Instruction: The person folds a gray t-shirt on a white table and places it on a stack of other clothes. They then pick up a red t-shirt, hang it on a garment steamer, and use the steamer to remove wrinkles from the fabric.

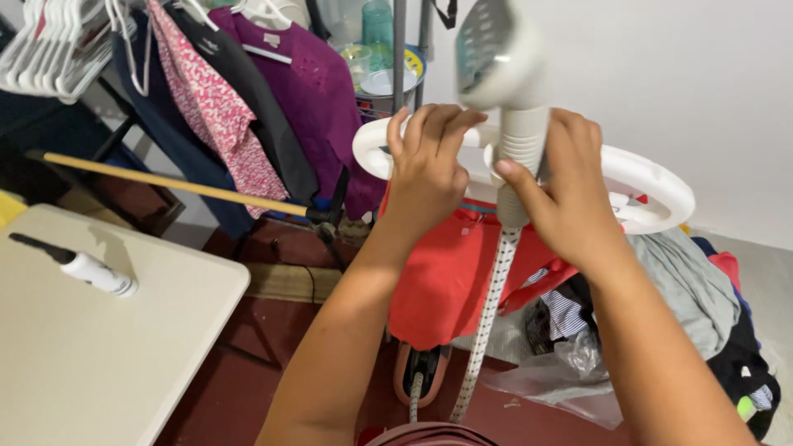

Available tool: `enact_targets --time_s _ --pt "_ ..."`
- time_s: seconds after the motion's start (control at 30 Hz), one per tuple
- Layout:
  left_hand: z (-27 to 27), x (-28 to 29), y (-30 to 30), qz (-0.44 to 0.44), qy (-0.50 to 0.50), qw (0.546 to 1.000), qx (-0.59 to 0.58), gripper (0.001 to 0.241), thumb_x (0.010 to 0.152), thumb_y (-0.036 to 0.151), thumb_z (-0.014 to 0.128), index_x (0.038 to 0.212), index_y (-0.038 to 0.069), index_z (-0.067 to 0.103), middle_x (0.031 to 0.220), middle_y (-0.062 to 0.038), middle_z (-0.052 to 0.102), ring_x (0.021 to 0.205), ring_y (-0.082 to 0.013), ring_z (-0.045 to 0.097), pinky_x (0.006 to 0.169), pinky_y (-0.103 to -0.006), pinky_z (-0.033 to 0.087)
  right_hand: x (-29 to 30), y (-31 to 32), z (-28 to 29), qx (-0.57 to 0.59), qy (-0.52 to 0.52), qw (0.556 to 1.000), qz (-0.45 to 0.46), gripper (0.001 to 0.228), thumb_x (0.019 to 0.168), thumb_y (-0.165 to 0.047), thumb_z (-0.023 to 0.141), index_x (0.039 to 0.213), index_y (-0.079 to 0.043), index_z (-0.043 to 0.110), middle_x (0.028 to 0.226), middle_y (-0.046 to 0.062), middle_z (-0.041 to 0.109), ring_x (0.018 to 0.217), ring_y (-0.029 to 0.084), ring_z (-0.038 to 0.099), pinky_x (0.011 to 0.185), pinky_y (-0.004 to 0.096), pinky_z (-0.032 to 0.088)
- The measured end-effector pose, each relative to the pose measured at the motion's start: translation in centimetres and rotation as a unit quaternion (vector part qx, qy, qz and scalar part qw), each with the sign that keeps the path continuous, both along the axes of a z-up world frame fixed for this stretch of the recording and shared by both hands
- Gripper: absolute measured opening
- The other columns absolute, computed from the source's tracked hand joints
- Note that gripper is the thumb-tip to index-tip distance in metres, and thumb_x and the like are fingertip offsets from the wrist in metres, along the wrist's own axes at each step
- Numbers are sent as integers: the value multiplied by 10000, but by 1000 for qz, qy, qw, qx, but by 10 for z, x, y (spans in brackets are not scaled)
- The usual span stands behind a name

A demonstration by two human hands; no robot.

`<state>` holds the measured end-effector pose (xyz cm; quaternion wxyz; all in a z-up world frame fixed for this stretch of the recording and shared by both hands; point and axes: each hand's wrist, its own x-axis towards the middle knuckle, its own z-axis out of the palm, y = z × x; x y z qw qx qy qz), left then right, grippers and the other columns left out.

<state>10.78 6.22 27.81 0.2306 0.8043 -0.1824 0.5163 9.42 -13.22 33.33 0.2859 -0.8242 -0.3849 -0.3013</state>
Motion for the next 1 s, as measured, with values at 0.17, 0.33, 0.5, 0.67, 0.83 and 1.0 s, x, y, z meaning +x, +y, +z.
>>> enact_targets --time_s 0.17,0.33,0.5,0.67,0.83,1.0 --pt "-2 -5 4 14 20 1000 8 644 804 -4 623 1425 130 523 1382 -47 536 1397 -239 486 1271 -542 230 -14 8 -22 40 -19 998 -40 555 1128 -382 596 1453 60 512 1447 232 489 1351 412 424 1192 506 355" --pt "-19 2 14 23 32 999 24 728 829 2 612 1532 18 425 1480 -130 452 1469 -289 418 1289 -568 226 -14 15 -45 68 -63 993 -78 498 1145 -332 600 1450 49 500 1414 230 487 1340 397 422 1209 522 341" --pt "-29 0 31 4 24 999 42 770 822 -12 603 1548 34 350 1622 -160 379 1566 -360 301 1288 -604 227 -17 16 -65 69 -85 990 -92 504 1091 -217 641 1502 3 449 1565 218 456 1509 388 381 1295 539 235" --pt "-70 -13 44 -24 37 999 11 729 880 -2 627 1562 28 372 1603 -196 357 1538 -428 296 1277 -606 229 -26 24 -104 113 -78 982 -130 585 1111 -154 682 1571 -18 347 1651 234 294 1574 391 271 1321 533 230" --pt "-123 -7 58 -34 32 992 -117 627 845 37 739 1416 73 482 1452 -221 408 1392 -441 361 1194 -551 314 -37 54 -144 123 -173 958 -194 649 1032 -116 738 1550 -78 349 1602 198 242 1558 356 250 1264 518 244" --pt "-177 25 70 -201 175 871 -412 504 924 88 799 1289 32 456 1224 -171 593 1154 -289 623 1051 -374 503 -43 116 -105 -14 -143 989 -43 387 893 -71 718 1267 -92 620 1304 139 615 1301 343 592 1189 587 390"
